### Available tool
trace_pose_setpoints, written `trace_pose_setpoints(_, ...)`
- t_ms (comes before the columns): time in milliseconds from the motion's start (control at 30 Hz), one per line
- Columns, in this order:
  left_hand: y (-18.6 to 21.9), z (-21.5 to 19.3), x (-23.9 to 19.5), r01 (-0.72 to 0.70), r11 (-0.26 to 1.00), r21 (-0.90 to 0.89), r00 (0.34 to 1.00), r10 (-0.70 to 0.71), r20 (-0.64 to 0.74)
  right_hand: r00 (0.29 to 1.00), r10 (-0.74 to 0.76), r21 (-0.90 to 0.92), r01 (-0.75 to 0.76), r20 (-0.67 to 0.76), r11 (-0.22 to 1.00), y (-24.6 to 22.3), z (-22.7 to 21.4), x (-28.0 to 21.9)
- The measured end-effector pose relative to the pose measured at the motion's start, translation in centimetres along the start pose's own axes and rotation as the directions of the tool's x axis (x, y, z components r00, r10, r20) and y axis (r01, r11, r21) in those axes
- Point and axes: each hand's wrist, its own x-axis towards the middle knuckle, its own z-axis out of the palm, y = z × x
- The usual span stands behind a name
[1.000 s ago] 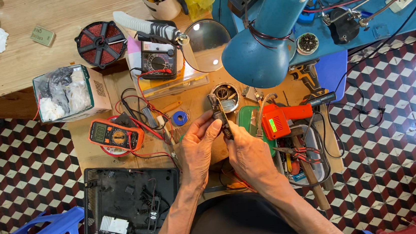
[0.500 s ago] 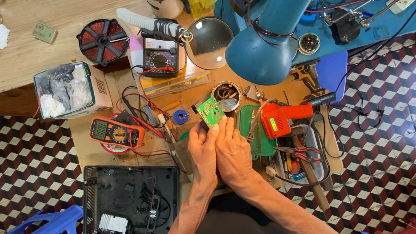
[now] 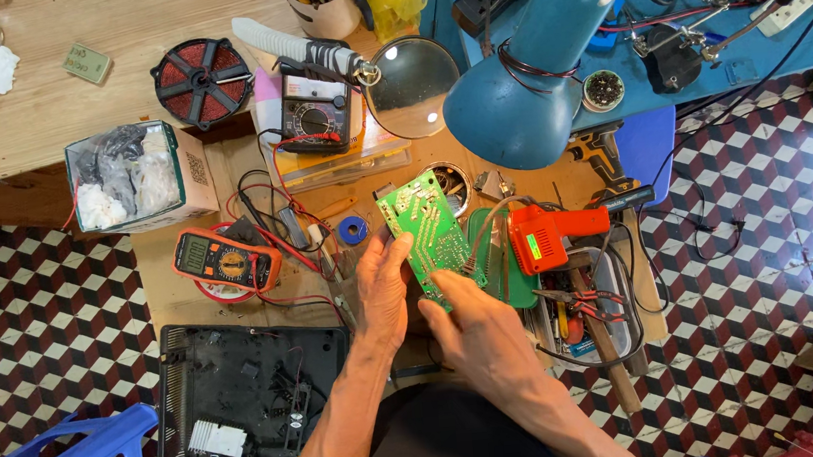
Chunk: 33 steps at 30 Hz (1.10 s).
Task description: The person uses a heat gun to desolder components from a circuit board, then uses pliers to remove them. They also use a multimeter to test the board and handle various electronic components and tools on the workbench.
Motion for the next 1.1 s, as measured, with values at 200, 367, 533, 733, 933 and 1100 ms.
trace_pose_setpoints(200, 1.1, 0.4, -0.2, -0.026, 0.999, 0.027, 0.988, 0.022, 0.154, 0.826, -0.372, -0.273, 0.276, -0.422, 0.922, 1.7, -3.1, 3.6)
trace_pose_setpoints(367, 0.4, 1.0, -0.2, 0.032, 0.998, 0.060, 0.982, -0.043, 0.183, 0.969, -0.172, -0.160, 0.144, -0.180, 0.977, 4.7, -3.2, 7.7)
trace_pose_setpoints(533, -0.2, 0.5, 0.0, 0.022, 0.998, 0.064, 0.985, -0.033, 0.168, 0.981, -0.092, -0.126, 0.070, -0.173, 0.990, 6.1, -2.2, 8.0)
trace_pose_setpoints(733, -0.6, 0.3, 0.4, 0.057, 0.996, 0.064, 0.993, -0.063, 0.102, 0.981, -0.078, -0.120, 0.057, -0.176, 0.991, 6.2, -1.6, 8.0)
trace_pose_setpoints(933, -1.0, 0.1, 0.3, 0.058, 0.997, 0.057, 0.998, -0.057, -0.013, 0.989, -0.069, -0.133, 0.052, -0.133, 0.990, 6.3, -1.0, 8.2)
trace_pose_setpoints(1100, -0.9, -0.1, 0.2, 0.054, 0.997, 0.052, 0.999, -0.054, -0.006, 0.988, -0.106, -0.089, 0.097, -0.112, 0.991, 6.6, -0.8, 8.2)
